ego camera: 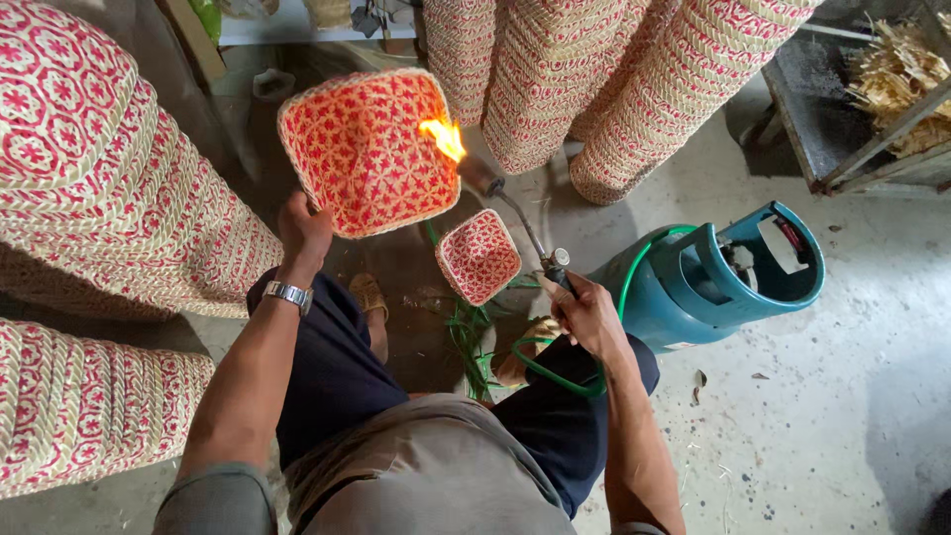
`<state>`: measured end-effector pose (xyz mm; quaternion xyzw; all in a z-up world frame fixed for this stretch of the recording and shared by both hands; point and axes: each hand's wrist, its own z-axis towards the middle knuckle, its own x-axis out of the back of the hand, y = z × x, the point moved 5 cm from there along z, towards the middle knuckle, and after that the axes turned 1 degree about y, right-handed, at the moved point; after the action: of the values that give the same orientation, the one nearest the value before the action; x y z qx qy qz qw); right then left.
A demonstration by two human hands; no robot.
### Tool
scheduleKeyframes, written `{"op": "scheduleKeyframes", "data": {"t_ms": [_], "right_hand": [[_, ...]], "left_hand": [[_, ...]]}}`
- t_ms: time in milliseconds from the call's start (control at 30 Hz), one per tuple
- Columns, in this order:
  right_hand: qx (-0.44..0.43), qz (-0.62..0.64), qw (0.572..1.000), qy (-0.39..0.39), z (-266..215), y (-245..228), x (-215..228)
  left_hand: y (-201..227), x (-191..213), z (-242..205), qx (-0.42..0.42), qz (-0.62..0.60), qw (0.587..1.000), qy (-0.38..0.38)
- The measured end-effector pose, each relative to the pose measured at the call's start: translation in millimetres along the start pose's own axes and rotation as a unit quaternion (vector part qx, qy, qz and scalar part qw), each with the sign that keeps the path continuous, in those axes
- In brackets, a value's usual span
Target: The person uses a handheld blowtorch to sear the edges and surfaces of small woven baskets. They rotate each basket to apply the flame evenly, then place it back on the floor among other finished baskets.
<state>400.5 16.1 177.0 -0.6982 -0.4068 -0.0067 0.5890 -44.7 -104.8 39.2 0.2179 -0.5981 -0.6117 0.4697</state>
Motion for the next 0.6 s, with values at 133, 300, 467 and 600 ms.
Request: {"op": "scheduleKeyframes", "data": {"t_ms": [133, 300, 467, 600], "right_hand": [[0.005, -0.008, 1.0, 0.002, 9.4, 0.1, 1.4], [0.039, -0.001, 0.999, 0.008, 14.2, 4.6, 2.0], [0.058, 0.035, 0.998, -0.006, 19.3, -1.5, 5.0], [0.037, -0.022, 0.998, 0.036, 14.5, -6.9, 10.8]], "left_hand": [[-5.9, -3.0, 5.1, -0.02, 0.099, 0.995, 0.015], [-6.8, -5.1, -5.4, -0.059, 0.069, 0.996, -0.015], [-5.6, -10.7, -9.9, -0.027, 0.12, 0.992, -0.025], [-0.6, -15.4, -11.4, 0.01, 0.081, 0.996, -0.037]]}}
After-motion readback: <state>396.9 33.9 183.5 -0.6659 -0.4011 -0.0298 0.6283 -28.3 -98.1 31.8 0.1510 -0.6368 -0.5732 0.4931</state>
